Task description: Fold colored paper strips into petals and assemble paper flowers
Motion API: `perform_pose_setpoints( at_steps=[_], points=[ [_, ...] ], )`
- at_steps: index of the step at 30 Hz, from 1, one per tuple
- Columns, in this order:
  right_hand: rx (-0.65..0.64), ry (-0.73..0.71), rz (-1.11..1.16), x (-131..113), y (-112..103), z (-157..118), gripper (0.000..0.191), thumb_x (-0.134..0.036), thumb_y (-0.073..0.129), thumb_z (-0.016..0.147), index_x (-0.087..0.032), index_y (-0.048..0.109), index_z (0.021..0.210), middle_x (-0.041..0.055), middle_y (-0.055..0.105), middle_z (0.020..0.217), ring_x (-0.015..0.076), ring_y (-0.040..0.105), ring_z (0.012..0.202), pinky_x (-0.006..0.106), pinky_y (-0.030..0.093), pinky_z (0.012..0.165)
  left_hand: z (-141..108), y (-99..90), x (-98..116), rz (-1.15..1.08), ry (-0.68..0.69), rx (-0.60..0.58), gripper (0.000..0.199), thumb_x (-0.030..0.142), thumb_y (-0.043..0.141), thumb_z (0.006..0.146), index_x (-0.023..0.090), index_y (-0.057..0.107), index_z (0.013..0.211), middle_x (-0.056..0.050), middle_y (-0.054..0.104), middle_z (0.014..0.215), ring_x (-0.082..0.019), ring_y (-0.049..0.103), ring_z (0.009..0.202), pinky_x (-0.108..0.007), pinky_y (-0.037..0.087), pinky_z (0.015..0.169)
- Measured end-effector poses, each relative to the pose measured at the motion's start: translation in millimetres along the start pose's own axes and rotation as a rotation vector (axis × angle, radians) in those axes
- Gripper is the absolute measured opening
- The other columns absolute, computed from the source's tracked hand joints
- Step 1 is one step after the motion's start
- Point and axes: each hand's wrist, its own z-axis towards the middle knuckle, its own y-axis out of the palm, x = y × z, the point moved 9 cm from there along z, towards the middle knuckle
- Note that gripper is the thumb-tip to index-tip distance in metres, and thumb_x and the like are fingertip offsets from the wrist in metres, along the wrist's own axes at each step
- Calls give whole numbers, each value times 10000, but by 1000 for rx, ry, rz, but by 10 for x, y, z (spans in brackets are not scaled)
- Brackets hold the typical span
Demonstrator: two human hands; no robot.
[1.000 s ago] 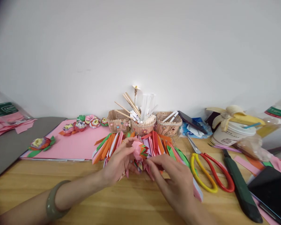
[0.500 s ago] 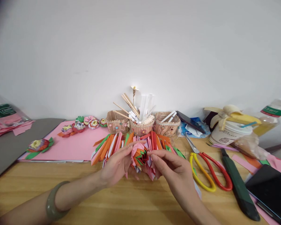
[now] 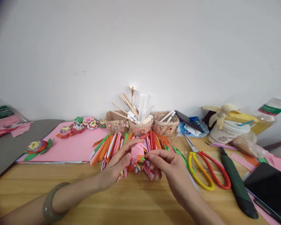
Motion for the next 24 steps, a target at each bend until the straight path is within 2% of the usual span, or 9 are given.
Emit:
perform_pose_setpoints(
  at_steps=[3, 11, 17, 24],
  points=[
    [25, 1, 8, -3, -39, 14, 246, -402, 685, 666, -157, 692, 674, -14, 549, 477, 64, 406, 386, 190, 304, 369, 1, 3, 75, 123, 106, -18, 387, 314, 380, 887, 270, 403, 1271, -53, 365, 1331, -207, 272, 1266, -352, 198, 1063],
    [173, -136, -199, -134, -146, -46, 267, -417, 671, 664, -171, 707, 761, 4, 577, 510, 103, 470, 436, 218, 394, 411, 0, 9, 143, 308, 199, -12, 414, 245, 387, 885, 280, 358, 1296, -78, 355, 1305, -212, 305, 1247, -369, 259, 1041],
    [125, -126, -106, -84, -130, -35, 204, -369, 656, 700, -166, 670, 689, -16, 550, 490, 81, 446, 426, 189, 361, 403, -16, -11, 159, 379, 218, 39, 412, 229, 387, 886, 286, 342, 1291, -87, 340, 1304, -217, 302, 1247, -367, 317, 1005],
    [17, -8, 42, 20, -36, 1, 199, -348, 661, 703, -150, 680, 702, -25, 524, 487, 65, 411, 416, 184, 309, 387, -32, 10, 155, 400, 263, 41, 415, 204, 397, 877, 298, 338, 1278, -94, 329, 1298, -223, 341, 1211, -377, 376, 961]
  ],
)
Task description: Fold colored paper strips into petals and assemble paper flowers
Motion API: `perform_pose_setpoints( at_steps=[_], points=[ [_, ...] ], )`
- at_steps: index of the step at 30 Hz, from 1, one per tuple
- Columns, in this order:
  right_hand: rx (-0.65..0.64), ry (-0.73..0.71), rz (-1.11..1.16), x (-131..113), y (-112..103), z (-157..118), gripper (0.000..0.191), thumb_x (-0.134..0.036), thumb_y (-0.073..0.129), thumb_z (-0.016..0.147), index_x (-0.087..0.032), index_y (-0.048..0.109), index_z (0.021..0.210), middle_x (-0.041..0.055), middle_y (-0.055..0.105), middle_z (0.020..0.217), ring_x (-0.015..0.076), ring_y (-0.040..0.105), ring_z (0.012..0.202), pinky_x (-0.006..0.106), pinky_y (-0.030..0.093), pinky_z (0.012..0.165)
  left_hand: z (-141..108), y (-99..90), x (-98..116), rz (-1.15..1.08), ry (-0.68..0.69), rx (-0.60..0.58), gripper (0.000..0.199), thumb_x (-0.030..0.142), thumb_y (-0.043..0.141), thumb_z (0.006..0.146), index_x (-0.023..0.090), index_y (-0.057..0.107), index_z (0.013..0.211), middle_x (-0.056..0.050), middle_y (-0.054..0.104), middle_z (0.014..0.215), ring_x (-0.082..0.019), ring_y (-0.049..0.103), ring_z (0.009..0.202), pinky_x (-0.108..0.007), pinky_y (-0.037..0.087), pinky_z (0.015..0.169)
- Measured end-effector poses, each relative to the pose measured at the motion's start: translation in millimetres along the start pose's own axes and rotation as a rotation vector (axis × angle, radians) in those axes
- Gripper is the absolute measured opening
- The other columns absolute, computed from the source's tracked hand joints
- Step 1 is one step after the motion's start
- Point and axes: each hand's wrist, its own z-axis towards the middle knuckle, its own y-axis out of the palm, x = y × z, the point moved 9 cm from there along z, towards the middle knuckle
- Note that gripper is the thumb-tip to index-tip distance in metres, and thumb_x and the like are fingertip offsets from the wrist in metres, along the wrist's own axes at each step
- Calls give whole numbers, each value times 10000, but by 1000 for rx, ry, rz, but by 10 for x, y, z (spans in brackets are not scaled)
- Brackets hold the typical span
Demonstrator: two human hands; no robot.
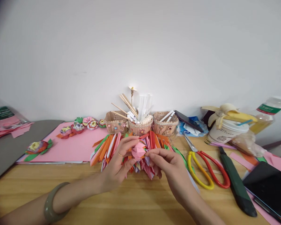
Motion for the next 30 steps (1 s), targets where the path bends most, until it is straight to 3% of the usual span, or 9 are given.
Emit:
perform_pose_setpoints(
  at_steps=[5, 11, 14, 19, 22, 24, 27, 30],
  points=[
    [-40, 77, 113, 24, 62, 11, 195, -327, 677, 694, -136, 674, 656, -24, 529, 508, 47, 399, 410, 174, 281, 384, 6, 0, 28, 34, 49, 5, 421, 186, 395, 876, 322, 326, 1269, -81, 330, 1289, -214, 369, 1193, -376, 391, 952],
    [-124, 131, 196, 84, 125, 28, 179, -297, 682, 703, -122, 664, 666, -23, 539, 508, 31, 392, 396, 168, 285, 399, 10, -9, 131, 109, 222, 23, 426, 170, 384, 876, 274, 304, 1281, -112, 352, 1248, -216, 387, 1181, -411, 379, 968],
    [-120, 116, 140, 97, 103, 31, 159, -292, 690, 695, -140, 650, 678, -34, 539, 503, 40, 417, 416, 165, 304, 413, 12, 1, 140, 188, 253, 24, 444, 155, 392, 870, 275, 293, 1286, -112, 356, 1250, -219, 369, 1202, -419, 357, 990],
    [-101, 53, -30, 41, 87, 27, 192, -331, 695, 679, -157, 613, 676, -45, 543, 497, 60, 445, 447, 178, 335, 444, 17, 52, 82, 243, 210, -16, 433, 170, 378, 875, 297, 279, 1277, -113, 356, 1246, -223, 430, 1158, -412, 422, 925],
    [-123, 44, -117, 9, 120, 23, 217, -345, 685, 682, -152, 598, 635, -37, 550, 492, 66, 444, 448, 189, 340, 453, 5, 85, 92, 199, 205, -62, 433, 156, 376, 874, 308, 293, 1270, -101, 350, 1256, -223, 398, 1192, -430, 377, 968],
    [-120, 35, -145, -14, 127, 23, 227, -349, 680, 686, -149, 597, 616, -36, 543, 479, 66, 439, 443, 190, 341, 452, 11, 75, 63, 101, 129, -77, 443, 173, 414, 864, 306, 307, 1273, -96, 340, 1291, -229, 368, 1219, -426, 353, 988],
    [-101, 26, -143, -40, 121, 24, 255, -373, 671, 688, -146, 593, 599, -35, 539, 481, 61, 433, 436, 188, 348, 451, 17, 58, -114, -161, -155, -76, 562, 269, 507, 826, 280, 254, 1327, -110, 321, 1355, -249, 397, 1197, -367, 438, 902],
    [-101, 40, -143, -34, 131, 20, 265, -382, 693, 652, -146, 588, 593, -33, 541, 486, 67, 446, 430, 195, 363, 448, -9, 87, -245, -258, -363, -77, 516, 343, 545, 799, 255, 377, 1278, -90, 443, 1278, -235, 470, 1122, -346, 448, 882]
  ],
)
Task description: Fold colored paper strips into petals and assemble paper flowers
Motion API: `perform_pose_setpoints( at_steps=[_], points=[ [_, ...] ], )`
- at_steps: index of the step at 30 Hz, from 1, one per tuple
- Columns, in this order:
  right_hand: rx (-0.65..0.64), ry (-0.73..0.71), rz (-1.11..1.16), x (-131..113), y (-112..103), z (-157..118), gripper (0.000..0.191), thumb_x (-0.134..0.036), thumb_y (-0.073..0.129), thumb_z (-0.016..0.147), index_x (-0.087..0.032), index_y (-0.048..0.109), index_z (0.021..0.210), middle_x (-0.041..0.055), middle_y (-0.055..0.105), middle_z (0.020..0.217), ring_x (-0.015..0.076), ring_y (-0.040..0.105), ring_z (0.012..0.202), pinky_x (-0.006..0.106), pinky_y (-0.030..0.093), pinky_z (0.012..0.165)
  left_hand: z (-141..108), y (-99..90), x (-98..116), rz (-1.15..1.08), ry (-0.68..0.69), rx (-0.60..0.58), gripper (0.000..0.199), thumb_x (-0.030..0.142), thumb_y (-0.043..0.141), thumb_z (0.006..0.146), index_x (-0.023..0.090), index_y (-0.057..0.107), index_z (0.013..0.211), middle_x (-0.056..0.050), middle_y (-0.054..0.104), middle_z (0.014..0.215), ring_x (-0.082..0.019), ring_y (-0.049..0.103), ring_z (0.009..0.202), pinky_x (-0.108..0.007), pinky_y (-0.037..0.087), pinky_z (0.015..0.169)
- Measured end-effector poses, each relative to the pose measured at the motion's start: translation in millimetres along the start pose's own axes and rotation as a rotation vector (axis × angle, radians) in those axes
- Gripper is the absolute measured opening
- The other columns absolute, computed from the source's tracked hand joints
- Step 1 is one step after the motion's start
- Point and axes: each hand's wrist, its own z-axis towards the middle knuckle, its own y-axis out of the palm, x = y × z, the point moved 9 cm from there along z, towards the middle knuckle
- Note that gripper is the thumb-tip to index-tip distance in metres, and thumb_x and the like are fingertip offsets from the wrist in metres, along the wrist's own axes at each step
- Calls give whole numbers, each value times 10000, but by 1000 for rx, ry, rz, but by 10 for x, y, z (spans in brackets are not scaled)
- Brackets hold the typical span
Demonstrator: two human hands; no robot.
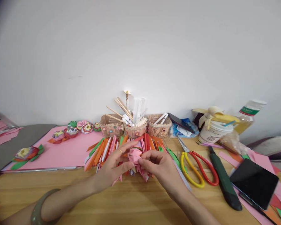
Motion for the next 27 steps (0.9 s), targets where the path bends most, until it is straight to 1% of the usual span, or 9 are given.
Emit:
perform_pose_setpoints(
  at_steps=[2, 5, 8, 12, 16, 22, 24, 27],
  points=[
    [-1, -5, -16, 4, 6, -1, 263, -381, 698, 639, -146, 587, 602, -31, 542, 491, 72, 455, 435, 200, 371, 452, 4, 0, -51, -18, -65, 18, 440, 359, 556, 789, 243, 463, 1203, -67, 531, 1175, -209, 519, 1052, -332, 450, 871],
    [9, -38, -57, 2, 6, -1, 257, -386, 660, 676, -143, 588, 634, -22, 557, 510, 79, 468, 453, 203, 376, 465, 5, 1, -81, -67, -91, 47, 389, 342, 590, 766, 230, 504, 1128, -45, 583, 1088, -184, 548, 993, -294, 466, 822],
    [13, -57, -99, 9, 8, -1, 233, -371, 618, 707, -146, 586, 652, -16, 569, 508, 89, 483, 461, 208, 382, 475, 9, -8, -82, -84, -86, 68, 364, 306, 609, 754, 225, 518, 1097, -38, 591, 1084, -174, 545, 997, -272, 464, 809],
    [47, -60, -119, -4, -39, -1, 214, -358, 580, 712, -147, 600, 681, -11, 575, 502, 100, 492, 460, 215, 388, 474, 19, -14, -90, -118, -100, 74, 393, 308, 613, 749, 219, 505, 1115, -50, 592, 1093, -181, 547, 1002, -289, 464, 817],
    [38, -60, -143, 0, -41, 2, 228, -364, 571, 718, -143, 615, 682, -5, 574, 517, 102, 493, 468, 217, 388, 476, 16, -7, -96, -126, -106, 72, 407, 316, 616, 745, 213, 502, 1122, -59, 588, 1103, -191, 548, 1004, -301, 471, 811],
    [112, -152, -229, -22, -61, -18, 179, -313, 564, 744, -149, 624, 704, -15, 566, 553, 98, 488, 502, 207, 379, 491, 13, -43, -104, -96, -101, 122, 399, 293, 637, 726, 219, 514, 1098, -48, 596, 1085, -186, 547, 1007, -293, 463, 828],
    [102, -146, -185, -27, -61, -21, 172, -305, 567, 748, -150, 634, 717, -13, 578, 551, 102, 501, 502, 210, 389, 498, 19, -54, -96, -103, -98, 128, 402, 301, 639, 725, 212, 509, 1095, -53, 594, 1082, -185, 549, 996, -300, 459, 833],
    [9, -94, -14, -5, -29, -13, 202, -326, 561, 780, -146, 652, 771, 5, 616, 581, 106, 540, 504, 216, 409, 507, 28, -52, -86, -131, -101, 115, 419, 327, 638, 725, 202, 498, 1100, -64, 589, 1067, -187, 553, 976, -315, 454, 834]
  ],
)
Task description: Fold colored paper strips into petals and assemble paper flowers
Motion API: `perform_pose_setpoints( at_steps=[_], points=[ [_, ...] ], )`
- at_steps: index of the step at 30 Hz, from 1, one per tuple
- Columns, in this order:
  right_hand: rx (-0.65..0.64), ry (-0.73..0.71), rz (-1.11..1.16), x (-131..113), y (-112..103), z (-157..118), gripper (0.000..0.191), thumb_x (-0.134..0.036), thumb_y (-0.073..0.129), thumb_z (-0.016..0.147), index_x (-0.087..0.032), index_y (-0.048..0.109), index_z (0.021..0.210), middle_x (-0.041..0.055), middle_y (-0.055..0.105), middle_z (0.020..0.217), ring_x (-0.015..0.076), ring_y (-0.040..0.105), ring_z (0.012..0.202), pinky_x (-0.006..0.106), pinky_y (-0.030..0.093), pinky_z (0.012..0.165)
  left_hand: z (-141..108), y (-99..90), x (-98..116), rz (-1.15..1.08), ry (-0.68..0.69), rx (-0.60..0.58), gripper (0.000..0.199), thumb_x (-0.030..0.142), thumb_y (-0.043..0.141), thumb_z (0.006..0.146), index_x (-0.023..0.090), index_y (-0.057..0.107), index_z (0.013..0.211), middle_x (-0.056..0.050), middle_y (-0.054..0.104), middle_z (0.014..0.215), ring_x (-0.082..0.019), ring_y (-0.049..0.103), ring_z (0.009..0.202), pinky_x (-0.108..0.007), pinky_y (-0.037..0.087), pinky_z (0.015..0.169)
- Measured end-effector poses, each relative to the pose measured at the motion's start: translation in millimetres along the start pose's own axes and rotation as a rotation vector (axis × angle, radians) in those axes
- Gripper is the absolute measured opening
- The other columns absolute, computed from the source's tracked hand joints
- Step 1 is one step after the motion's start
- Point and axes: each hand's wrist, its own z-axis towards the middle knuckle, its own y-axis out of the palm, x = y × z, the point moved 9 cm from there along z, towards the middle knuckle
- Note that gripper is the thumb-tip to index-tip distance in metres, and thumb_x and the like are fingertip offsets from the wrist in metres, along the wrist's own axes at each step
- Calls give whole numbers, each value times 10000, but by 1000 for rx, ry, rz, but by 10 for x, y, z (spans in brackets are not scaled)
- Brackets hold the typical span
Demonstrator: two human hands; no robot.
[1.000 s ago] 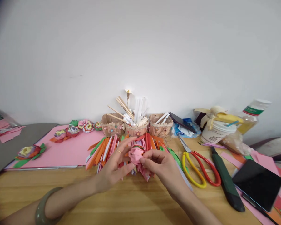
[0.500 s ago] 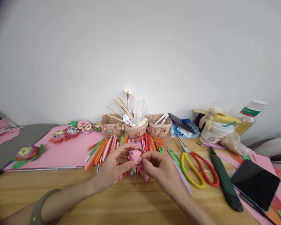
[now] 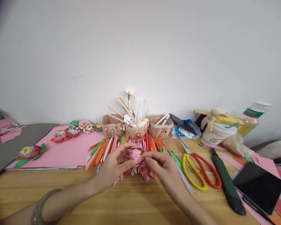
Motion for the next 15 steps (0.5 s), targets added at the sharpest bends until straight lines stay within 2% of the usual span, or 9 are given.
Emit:
perform_pose_setpoints(
  at_steps=[3, 7, 15],
  points=[
    [-81, 33, 124, 28, 26, 12, 216, -327, 579, 793, -139, 664, 731, 20, 637, 616, 96, 553, 502, 211, 407, 505, -1, 2, 6, -23, -1, -9, 424, 337, 641, 723, 197, 497, 1096, -65, 583, 1051, -190, 548, 975, -320, 449, 836],
    [-107, 66, 164, 77, 29, 36, 195, -317, 646, 749, -133, 667, 690, 11, 624, 572, 85, 537, 486, 206, 406, 500, -5, 6, 6, -42, 2, -21, 419, 326, 651, 714, 196, 503, 1083, -52, 586, 1006, -179, 547, 948, -312, 453, 820],
    [-64, 82, 27, 18, 49, 30, 250, -357, 736, 627, -140, 612, 629, -26, 569, 505, 72, 471, 454, 192, 377, 462, -9, 36, 69, -12, 31, -33, 399, 272, 692, 671, 198, 532, 1030, -38, 592, 993, -168, 546, 927, -284, 448, 804]
  ],
)
